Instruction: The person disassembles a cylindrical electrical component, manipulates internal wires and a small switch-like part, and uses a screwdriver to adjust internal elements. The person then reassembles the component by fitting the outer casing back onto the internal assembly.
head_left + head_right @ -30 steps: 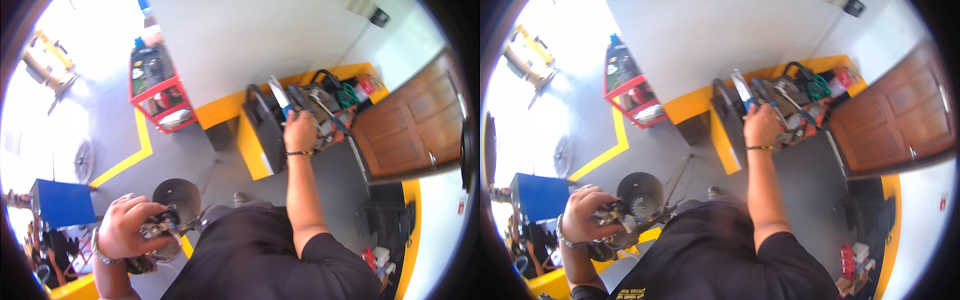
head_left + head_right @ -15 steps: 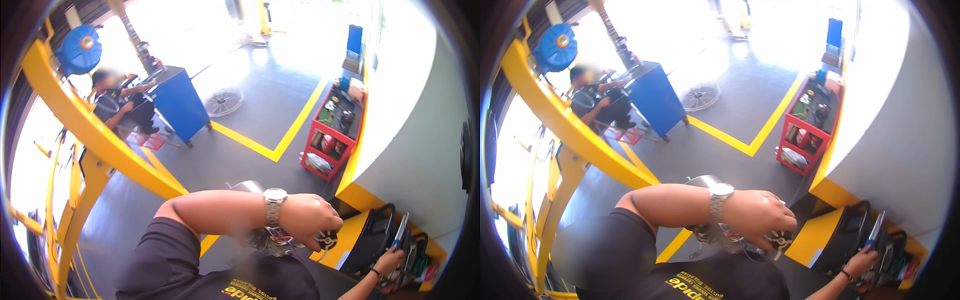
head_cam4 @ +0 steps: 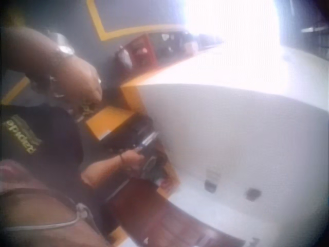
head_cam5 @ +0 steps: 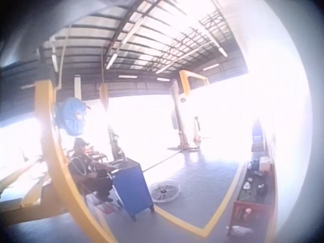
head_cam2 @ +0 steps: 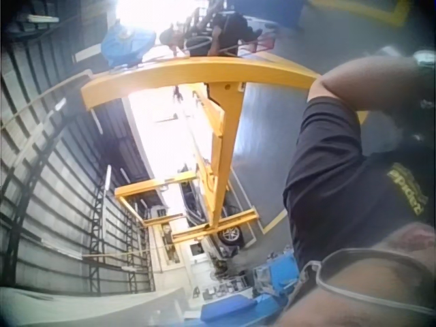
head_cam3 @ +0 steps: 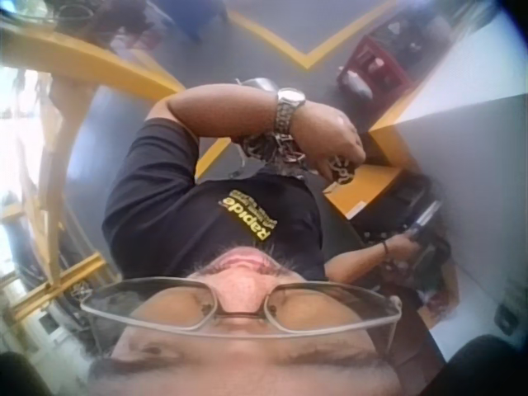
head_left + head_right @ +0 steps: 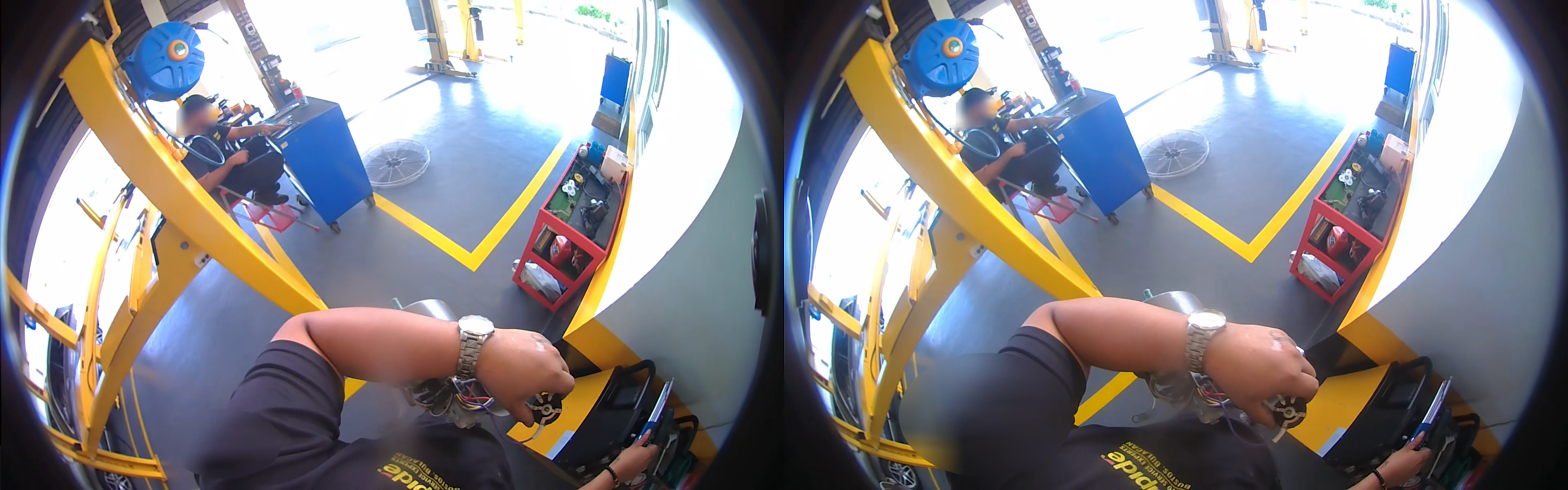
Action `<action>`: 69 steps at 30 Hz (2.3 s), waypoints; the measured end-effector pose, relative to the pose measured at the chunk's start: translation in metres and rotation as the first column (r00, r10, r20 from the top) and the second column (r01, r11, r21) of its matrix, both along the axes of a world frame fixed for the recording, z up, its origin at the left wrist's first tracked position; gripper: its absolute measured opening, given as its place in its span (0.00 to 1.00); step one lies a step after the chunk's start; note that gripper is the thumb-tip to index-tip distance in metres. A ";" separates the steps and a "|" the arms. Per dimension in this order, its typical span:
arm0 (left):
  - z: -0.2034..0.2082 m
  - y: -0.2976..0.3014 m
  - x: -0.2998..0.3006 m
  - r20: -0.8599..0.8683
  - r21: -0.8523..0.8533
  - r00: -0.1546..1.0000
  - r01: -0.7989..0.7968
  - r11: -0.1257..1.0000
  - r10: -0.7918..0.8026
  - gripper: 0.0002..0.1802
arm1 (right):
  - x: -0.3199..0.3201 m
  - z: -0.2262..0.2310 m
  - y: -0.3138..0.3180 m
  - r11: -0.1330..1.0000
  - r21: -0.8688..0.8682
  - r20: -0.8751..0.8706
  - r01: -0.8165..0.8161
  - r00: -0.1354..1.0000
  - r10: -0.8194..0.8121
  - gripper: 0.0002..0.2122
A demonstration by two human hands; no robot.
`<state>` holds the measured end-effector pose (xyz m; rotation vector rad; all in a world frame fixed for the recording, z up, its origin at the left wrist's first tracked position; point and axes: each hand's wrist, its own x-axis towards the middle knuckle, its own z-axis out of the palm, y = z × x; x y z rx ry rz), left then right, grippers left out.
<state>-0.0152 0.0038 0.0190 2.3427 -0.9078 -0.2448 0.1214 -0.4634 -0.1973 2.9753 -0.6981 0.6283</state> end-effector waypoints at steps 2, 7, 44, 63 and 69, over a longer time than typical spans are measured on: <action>-0.001 0.000 -0.002 -0.001 0.011 1.000 -0.003 1.000 0.003 0.25 | 0.000 -0.005 0.000 0.998 -0.051 0.011 -0.029 1.000 0.029 0.27; 0.004 0.004 -0.004 0.020 0.059 1.000 0.020 0.998 -0.021 0.25 | 0.007 -0.009 -0.007 0.995 -0.094 0.018 -0.036 0.999 0.038 0.22; 0.015 0.000 -0.004 0.209 0.045 0.977 -0.050 0.998 0.040 0.30 | -0.024 0.033 -0.017 0.719 0.573 0.172 -0.393 0.916 0.363 0.18; 0.015 0.002 -0.007 0.179 0.069 0.983 -0.058 0.996 0.045 0.30 | -0.013 0.000 0.041 0.900 0.405 0.449 -0.161 0.892 -0.042 0.13; 0.014 0.002 -0.007 0.173 0.051 0.984 -0.058 0.997 0.049 0.30 | -0.010 -0.007 0.040 0.904 0.393 0.473 -0.167 0.880 -0.043 0.13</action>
